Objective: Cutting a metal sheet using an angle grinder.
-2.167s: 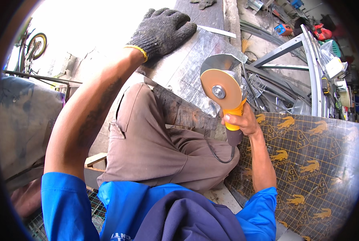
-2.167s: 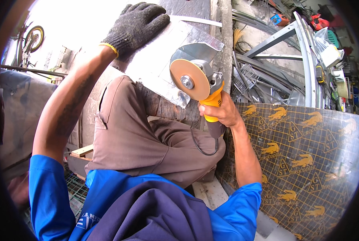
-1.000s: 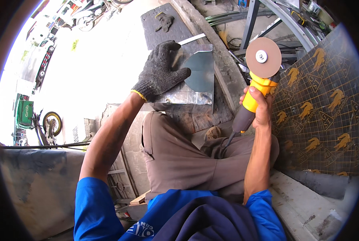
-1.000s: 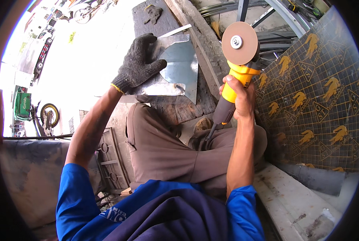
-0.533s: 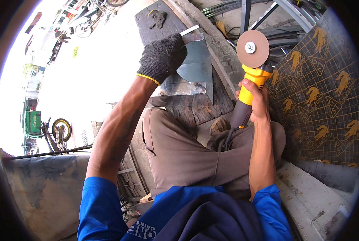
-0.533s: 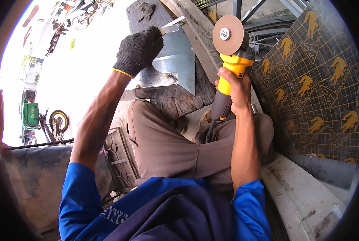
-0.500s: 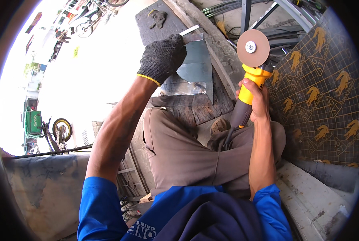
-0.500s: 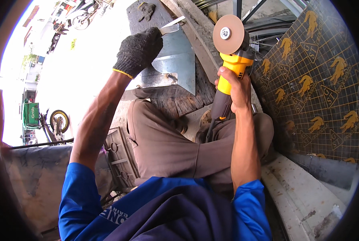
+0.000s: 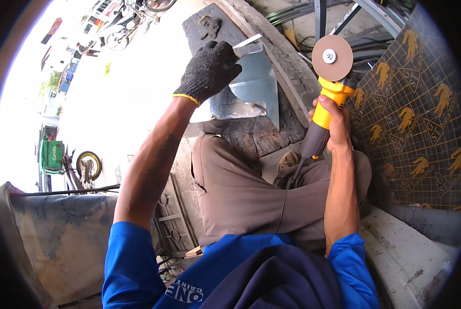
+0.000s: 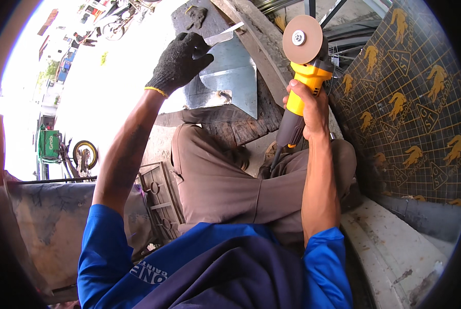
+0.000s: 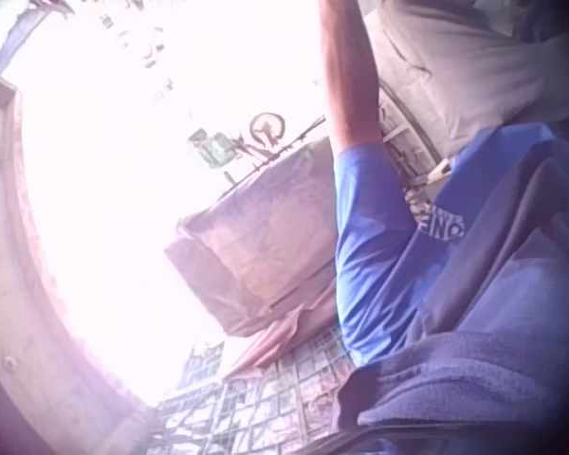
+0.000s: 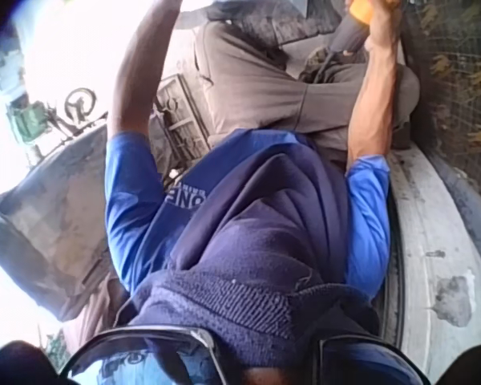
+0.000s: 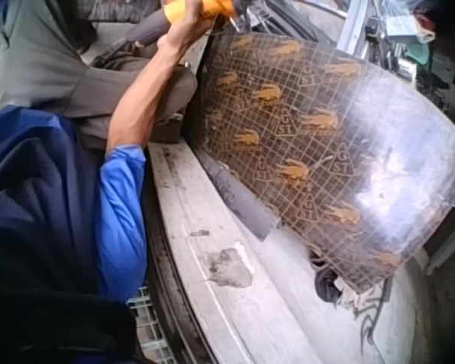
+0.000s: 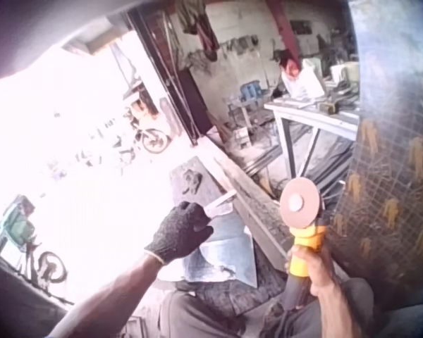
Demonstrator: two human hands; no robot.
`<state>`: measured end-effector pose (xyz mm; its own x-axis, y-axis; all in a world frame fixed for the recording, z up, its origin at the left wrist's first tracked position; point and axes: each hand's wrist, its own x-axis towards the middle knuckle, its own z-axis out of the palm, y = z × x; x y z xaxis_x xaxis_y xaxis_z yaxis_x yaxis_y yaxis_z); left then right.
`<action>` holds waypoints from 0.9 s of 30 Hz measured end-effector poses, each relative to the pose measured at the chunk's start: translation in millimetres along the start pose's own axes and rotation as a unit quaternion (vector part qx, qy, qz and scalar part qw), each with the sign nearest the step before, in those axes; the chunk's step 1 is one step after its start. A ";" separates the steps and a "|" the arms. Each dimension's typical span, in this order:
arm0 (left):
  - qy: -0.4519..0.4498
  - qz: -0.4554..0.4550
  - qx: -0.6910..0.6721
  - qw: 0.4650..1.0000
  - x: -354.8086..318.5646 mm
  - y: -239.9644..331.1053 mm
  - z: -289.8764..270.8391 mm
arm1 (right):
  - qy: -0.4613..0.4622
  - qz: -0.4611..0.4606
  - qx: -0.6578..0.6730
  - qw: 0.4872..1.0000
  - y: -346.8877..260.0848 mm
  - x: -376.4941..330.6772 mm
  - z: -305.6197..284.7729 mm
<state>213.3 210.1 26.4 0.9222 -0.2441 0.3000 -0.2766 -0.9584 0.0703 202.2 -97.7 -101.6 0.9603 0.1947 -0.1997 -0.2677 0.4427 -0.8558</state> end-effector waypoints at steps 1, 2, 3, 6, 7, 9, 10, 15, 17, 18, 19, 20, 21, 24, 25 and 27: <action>0.001 -0.002 -0.001 1.000 0.5 2.6 2.9 | 0.006 0.002 0.006 1.000 -0.5 -1.0 -0.1; 0.002 -0.004 0.042 0.999 0.9 6.0 6.7 | 0.004 0.003 0.004 1.000 -1.3 -1.7 -0.6; 0.003 -0.007 0.085 0.996 0.7 7.3 7.9 | 0.008 0.001 0.008 1.000 -2.4 -2.0 -1.2; 0.017 0.019 0.005 1.000 -3.6 -24.9 -2.4 | 0.004 -0.003 0.012 1.000 0.2 -1.6 2.0; 0.015 0.018 -0.046 0.999 -1.4 -24.0 -8.5 | 0.007 -0.007 0.009 1.000 1.3 0.1 0.6; -0.039 -0.034 -0.039 0.998 -11.5 -21.3 -20.5 | 0.009 -0.008 0.002 1.000 2.7 0.7 -1.1; -0.091 -0.086 -0.028 0.992 -17.8 -17.0 -32.4 | 0.016 -0.013 0.003 1.000 1.7 -0.8 -0.8; 0.112 -0.169 -0.076 0.976 -97.8 -87.1 -52.2 | 0.005 -0.017 0.020 1.000 -5.3 -3.9 -1.2; 0.142 -0.323 -0.197 0.915 -160.7 -136.8 -44.0 | -0.002 -0.018 0.021 1.000 -4.2 -2.1 2.9; 0.141 -0.398 -0.277 0.864 -171.3 -129.3 -37.1 | 0.007 -0.020 0.019 1.000 -3.6 -2.1 -0.8; 0.136 -0.467 -0.352 0.800 -186.0 -114.1 -31.2 | 0.016 -0.023 0.017 0.999 -4.9 -2.9 -6.0; 0.157 -0.504 -0.404 0.747 -202.9 -108.3 -26.1 | 0.017 -0.025 0.019 0.999 -4.9 -3.1 -4.5; 0.175 -0.538 -0.454 0.688 -219.7 -107.2 -15.0 | 0.018 -0.022 0.021 0.999 -4.6 -2.3 -1.5; 0.248 -0.504 -0.543 0.624 -225.5 -89.9 15.7 | 0.023 -0.029 0.026 0.999 -4.0 -1.2 -3.2; 0.245 -0.502 -0.544 0.626 -228.3 -100.5 18.7 | 0.020 -0.029 0.028 0.999 -3.9 -2.4 1.5; 0.319 -0.467 -0.552 0.613 -244.1 -131.9 30.6 | 0.012 -0.032 0.030 0.999 -3.0 -1.7 8.0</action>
<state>32.9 391.5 -85.2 0.6218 0.7795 -0.0760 -0.0470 0.1340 0.9899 200.8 -92.3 -94.9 0.9768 0.1441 -0.1582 -0.2101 0.5056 -0.8368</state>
